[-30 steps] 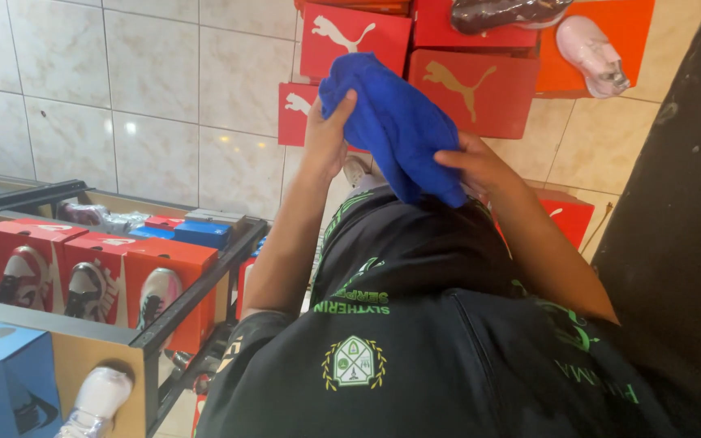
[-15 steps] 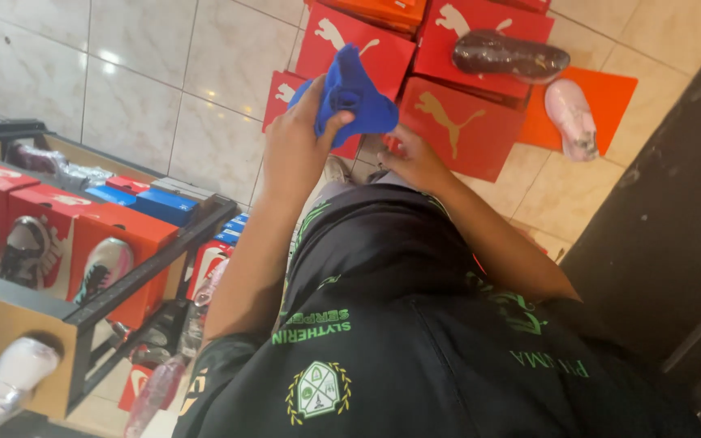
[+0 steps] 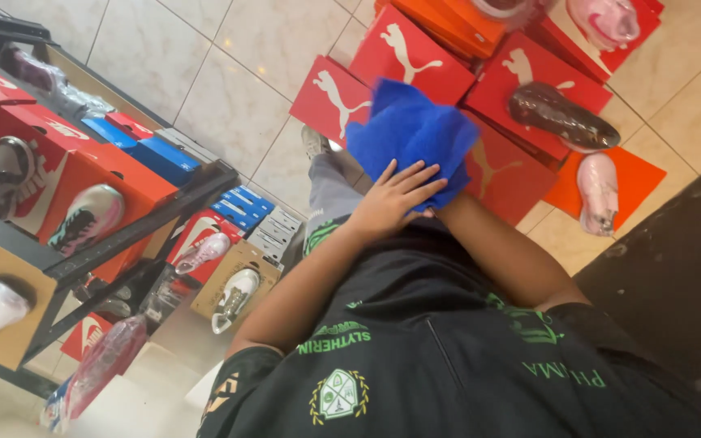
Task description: The recorder is cleaning and organizing various shoe boxes using a blue cloth.
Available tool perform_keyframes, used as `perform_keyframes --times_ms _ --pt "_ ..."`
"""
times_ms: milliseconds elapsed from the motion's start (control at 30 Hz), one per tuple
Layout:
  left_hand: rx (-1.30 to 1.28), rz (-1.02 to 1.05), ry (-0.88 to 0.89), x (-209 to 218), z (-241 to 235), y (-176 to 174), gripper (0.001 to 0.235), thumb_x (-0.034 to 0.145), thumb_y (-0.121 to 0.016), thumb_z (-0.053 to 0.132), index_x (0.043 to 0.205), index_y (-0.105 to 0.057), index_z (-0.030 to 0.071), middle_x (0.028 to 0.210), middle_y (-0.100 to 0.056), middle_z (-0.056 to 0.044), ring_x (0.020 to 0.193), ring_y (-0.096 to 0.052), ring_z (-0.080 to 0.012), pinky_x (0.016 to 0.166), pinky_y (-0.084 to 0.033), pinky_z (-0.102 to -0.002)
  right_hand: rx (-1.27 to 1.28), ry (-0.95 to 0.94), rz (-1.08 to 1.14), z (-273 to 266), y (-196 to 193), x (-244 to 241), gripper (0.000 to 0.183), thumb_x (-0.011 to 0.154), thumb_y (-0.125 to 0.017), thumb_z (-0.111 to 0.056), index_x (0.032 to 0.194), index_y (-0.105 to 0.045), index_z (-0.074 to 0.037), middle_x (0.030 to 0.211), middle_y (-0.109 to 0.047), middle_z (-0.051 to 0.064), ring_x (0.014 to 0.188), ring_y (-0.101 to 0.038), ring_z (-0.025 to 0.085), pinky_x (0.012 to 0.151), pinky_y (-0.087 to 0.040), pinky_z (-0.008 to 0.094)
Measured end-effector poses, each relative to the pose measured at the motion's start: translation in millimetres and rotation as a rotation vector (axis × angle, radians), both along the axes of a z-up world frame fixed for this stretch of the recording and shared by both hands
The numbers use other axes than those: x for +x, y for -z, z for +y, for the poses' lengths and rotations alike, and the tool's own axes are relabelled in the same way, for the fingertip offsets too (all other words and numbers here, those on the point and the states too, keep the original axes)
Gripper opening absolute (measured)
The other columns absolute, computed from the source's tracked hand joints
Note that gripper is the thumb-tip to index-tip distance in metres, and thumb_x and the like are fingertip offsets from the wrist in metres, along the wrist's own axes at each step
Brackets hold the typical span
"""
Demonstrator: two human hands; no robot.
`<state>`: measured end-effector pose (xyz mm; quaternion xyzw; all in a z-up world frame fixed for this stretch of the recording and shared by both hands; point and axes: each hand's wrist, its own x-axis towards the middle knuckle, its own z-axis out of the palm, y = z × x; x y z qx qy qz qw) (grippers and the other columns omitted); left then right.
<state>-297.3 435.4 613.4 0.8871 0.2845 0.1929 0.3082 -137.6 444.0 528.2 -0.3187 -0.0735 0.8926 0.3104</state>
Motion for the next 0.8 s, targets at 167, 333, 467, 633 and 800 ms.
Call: perform_keyframes --times_ms 167,333,467,633,800 --pt "-0.381 -0.023 0.01 -40 19 88 0.068 0.095 -0.065 0.058 0.154 -0.051 0.027 0.16 -0.048 -0.01 0.144 -0.049 -0.0392 0.117 -0.036 -0.066 -0.132 0.078 -0.259 43 47 -44 0.054 0.098 -0.047 -0.06 0.13 -0.066 -0.02 0.146 -0.055 0.02 0.132 -0.055 0.039 0.102 -0.053 0.049" --pt "-0.843 -0.177 -0.081 -86 46 194 0.054 0.098 -0.069 0.051 0.142 -0.063 0.021 0.141 -0.064 -0.011 0.13 -0.061 -0.0389 0.109 -0.049 -0.054 -0.305 0.082 -0.533 65 130 -70 0.055 0.097 -0.049 -0.058 0.13 -0.066 -0.018 0.14 -0.06 0.018 0.126 -0.059 0.036 0.099 -0.054 0.046" --pt "-1.0 0.081 -0.397 -136 68 327 0.043 0.101 -0.063 0.05 0.134 -0.068 0.021 0.12 -0.075 -0.01 0.115 -0.069 -0.0347 0.1 -0.055 -0.05 -0.453 0.088 -0.763 53 215 -82 0.055 0.096 -0.051 -0.056 0.131 -0.066 -0.016 0.135 -0.064 0.017 0.122 -0.063 0.034 0.097 -0.056 0.043" --pt "-0.869 0.335 -0.547 -208 134 473 0.038 0.102 -0.063 0.047 0.131 -0.068 0.022 0.116 -0.073 -0.01 0.11 -0.071 -0.0322 0.097 -0.055 -0.047 -0.615 0.056 -1.055 17 310 -86 0.056 0.094 -0.053 -0.054 0.131 -0.066 -0.014 0.13 -0.068 0.016 0.116 -0.068 0.031 0.094 -0.057 0.04" --pt "-0.8 0.478 -0.69 -224 191 568 0.053 0.099 -0.061 0.043 0.142 -0.054 0.013 0.142 -0.06 -0.013 0.128 -0.058 -0.0346 0.105 -0.045 -0.05 -0.708 0.044 -1.294 -40 444 -76 0.057 0.093 -0.054 -0.053 0.132 -0.066 -0.013 0.125 -0.072 0.015 0.111 -0.072 0.029 0.092 -0.059 0.038"
